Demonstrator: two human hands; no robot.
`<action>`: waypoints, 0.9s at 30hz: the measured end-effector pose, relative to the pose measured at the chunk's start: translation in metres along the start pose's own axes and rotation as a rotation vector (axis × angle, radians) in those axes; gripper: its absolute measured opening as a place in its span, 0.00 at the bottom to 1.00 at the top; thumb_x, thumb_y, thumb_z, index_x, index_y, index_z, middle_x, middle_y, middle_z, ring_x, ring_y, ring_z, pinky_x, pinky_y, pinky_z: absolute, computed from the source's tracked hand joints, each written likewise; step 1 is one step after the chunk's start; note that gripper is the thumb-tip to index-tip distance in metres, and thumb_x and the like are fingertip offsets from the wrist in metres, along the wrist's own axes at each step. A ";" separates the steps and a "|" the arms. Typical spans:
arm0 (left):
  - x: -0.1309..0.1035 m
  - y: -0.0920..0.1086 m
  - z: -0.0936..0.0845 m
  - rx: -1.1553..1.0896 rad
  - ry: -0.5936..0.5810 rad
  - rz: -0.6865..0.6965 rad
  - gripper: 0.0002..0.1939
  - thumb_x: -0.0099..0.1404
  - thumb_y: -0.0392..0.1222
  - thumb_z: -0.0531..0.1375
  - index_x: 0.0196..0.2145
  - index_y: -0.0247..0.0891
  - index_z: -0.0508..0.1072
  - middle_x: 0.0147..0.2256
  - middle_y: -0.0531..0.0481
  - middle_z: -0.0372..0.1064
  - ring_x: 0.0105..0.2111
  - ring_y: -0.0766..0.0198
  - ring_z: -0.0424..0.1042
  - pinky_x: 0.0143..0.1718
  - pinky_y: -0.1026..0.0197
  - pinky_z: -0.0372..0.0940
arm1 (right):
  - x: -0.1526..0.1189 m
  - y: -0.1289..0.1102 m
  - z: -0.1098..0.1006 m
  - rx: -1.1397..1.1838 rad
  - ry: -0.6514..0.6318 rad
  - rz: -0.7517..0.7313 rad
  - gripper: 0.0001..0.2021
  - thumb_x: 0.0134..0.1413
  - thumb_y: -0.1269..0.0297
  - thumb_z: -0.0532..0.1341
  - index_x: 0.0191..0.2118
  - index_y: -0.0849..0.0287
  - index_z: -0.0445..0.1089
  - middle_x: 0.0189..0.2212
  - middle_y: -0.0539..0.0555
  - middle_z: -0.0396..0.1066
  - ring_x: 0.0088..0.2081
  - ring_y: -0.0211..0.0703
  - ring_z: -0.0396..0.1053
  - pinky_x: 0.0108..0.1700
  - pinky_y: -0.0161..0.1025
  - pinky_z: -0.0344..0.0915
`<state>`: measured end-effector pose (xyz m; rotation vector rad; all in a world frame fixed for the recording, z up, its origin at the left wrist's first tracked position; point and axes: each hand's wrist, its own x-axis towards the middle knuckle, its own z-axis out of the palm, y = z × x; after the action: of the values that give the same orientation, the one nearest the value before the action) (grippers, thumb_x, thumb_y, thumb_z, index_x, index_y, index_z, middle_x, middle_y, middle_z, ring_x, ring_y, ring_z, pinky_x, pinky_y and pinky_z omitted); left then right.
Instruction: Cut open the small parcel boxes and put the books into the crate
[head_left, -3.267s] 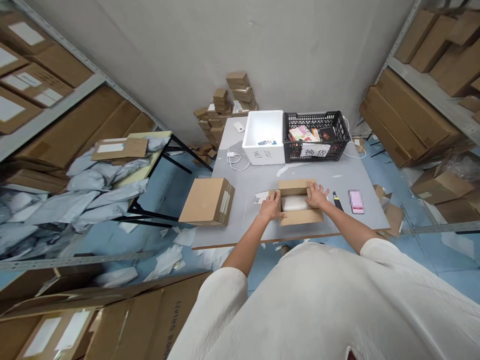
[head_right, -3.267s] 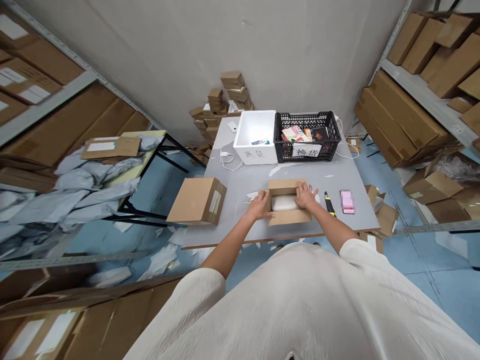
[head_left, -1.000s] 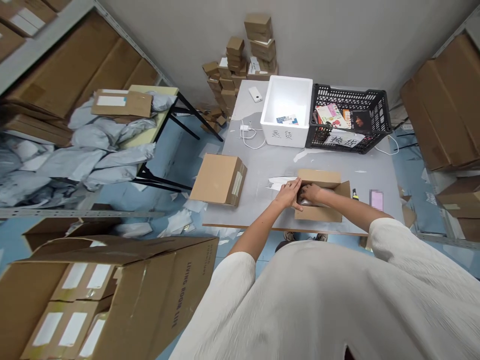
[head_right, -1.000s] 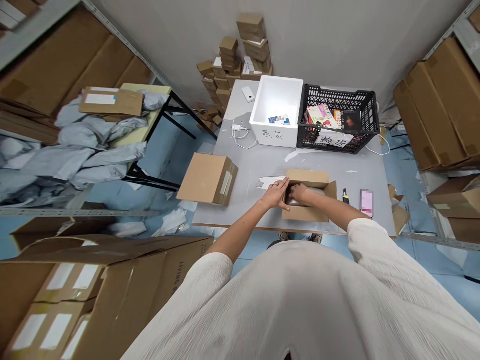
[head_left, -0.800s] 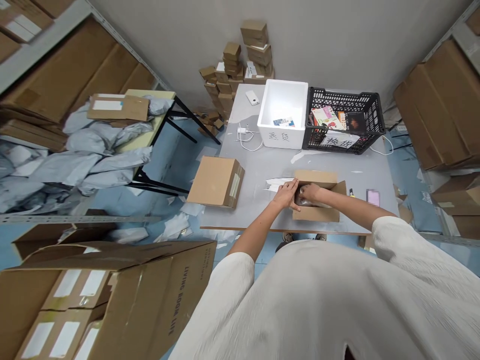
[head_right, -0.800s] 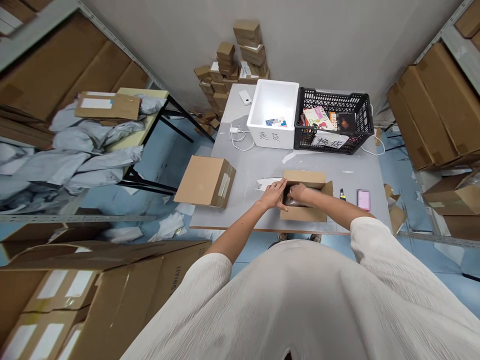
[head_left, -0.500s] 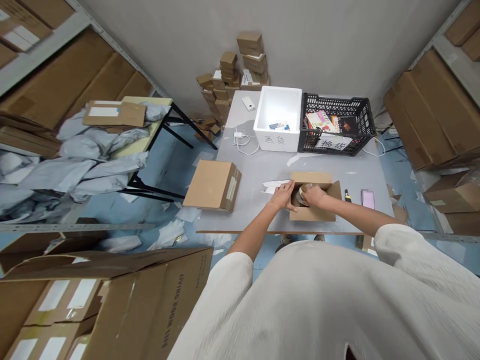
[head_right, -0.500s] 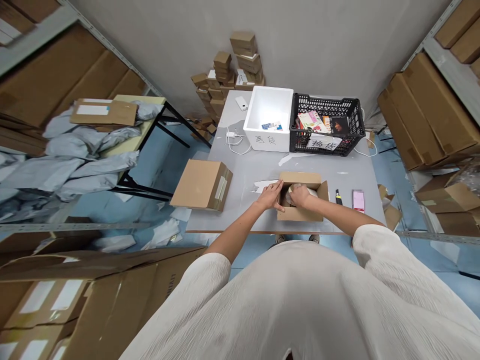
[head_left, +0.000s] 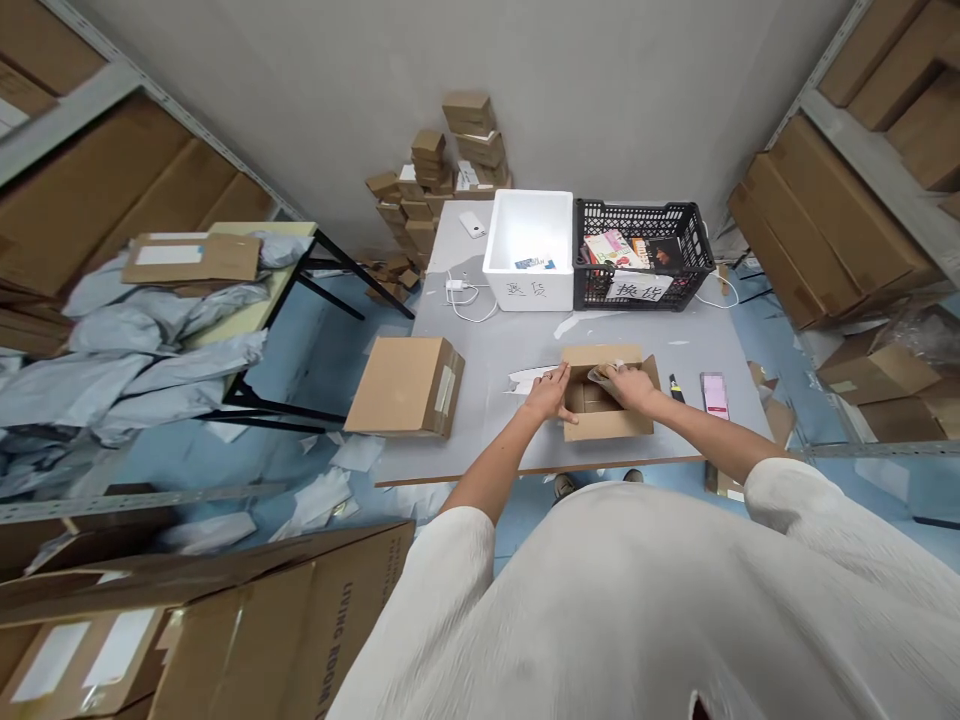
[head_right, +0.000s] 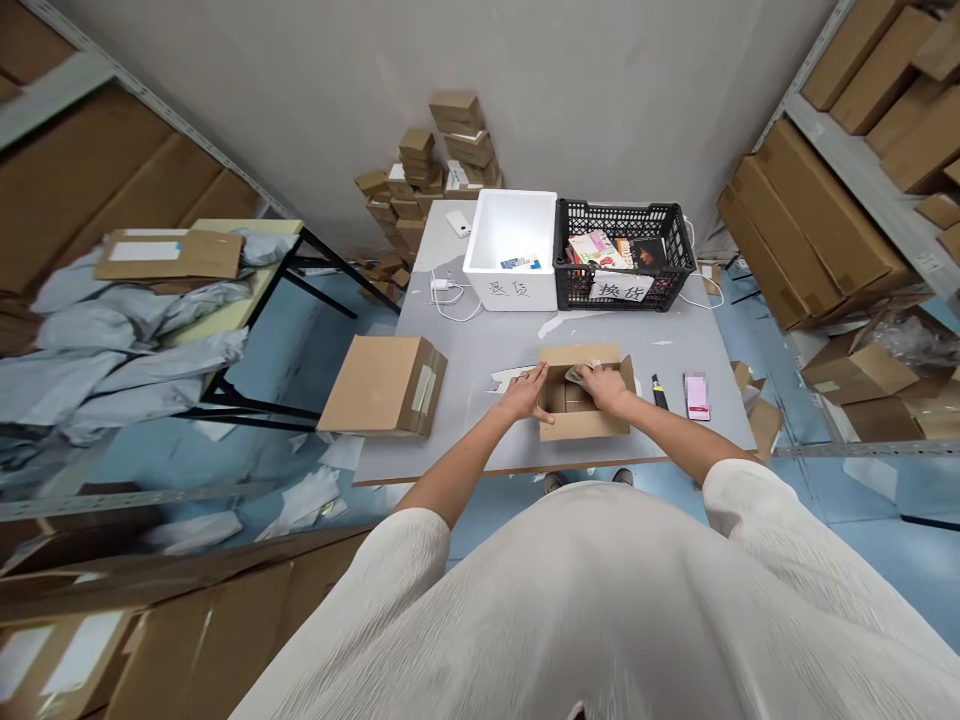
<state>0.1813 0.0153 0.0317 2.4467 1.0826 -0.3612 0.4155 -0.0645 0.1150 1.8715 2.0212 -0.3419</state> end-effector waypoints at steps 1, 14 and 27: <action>0.000 0.000 0.000 0.005 -0.005 -0.002 0.84 0.50 0.74 0.76 0.82 0.44 0.25 0.82 0.33 0.21 0.76 0.26 0.50 0.70 0.39 0.55 | -0.004 0.005 -0.004 0.039 0.013 0.019 0.31 0.65 0.70 0.61 0.72 0.56 0.60 0.58 0.69 0.76 0.54 0.59 0.77 0.50 0.45 0.71; 0.000 0.001 -0.004 0.034 -0.029 -0.037 0.82 0.50 0.74 0.76 0.83 0.42 0.31 0.82 0.29 0.26 0.75 0.26 0.52 0.70 0.40 0.56 | -0.003 0.192 -0.033 0.960 0.906 0.212 0.20 0.53 0.60 0.67 0.50 0.56 0.65 0.41 0.51 0.71 0.39 0.45 0.68 0.47 0.44 0.72; -0.001 0.008 -0.007 0.137 -0.108 -0.120 0.83 0.50 0.80 0.73 0.83 0.42 0.30 0.82 0.30 0.26 0.76 0.25 0.51 0.70 0.40 0.57 | 0.043 0.178 0.132 1.340 0.766 0.834 0.26 0.54 0.61 0.60 0.58 0.61 0.61 0.50 0.60 0.74 0.48 0.49 0.75 0.55 0.47 0.75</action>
<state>0.1871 0.0138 0.0407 2.4535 1.1970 -0.6177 0.6028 -0.0643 -0.0108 3.8847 0.9577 -0.9748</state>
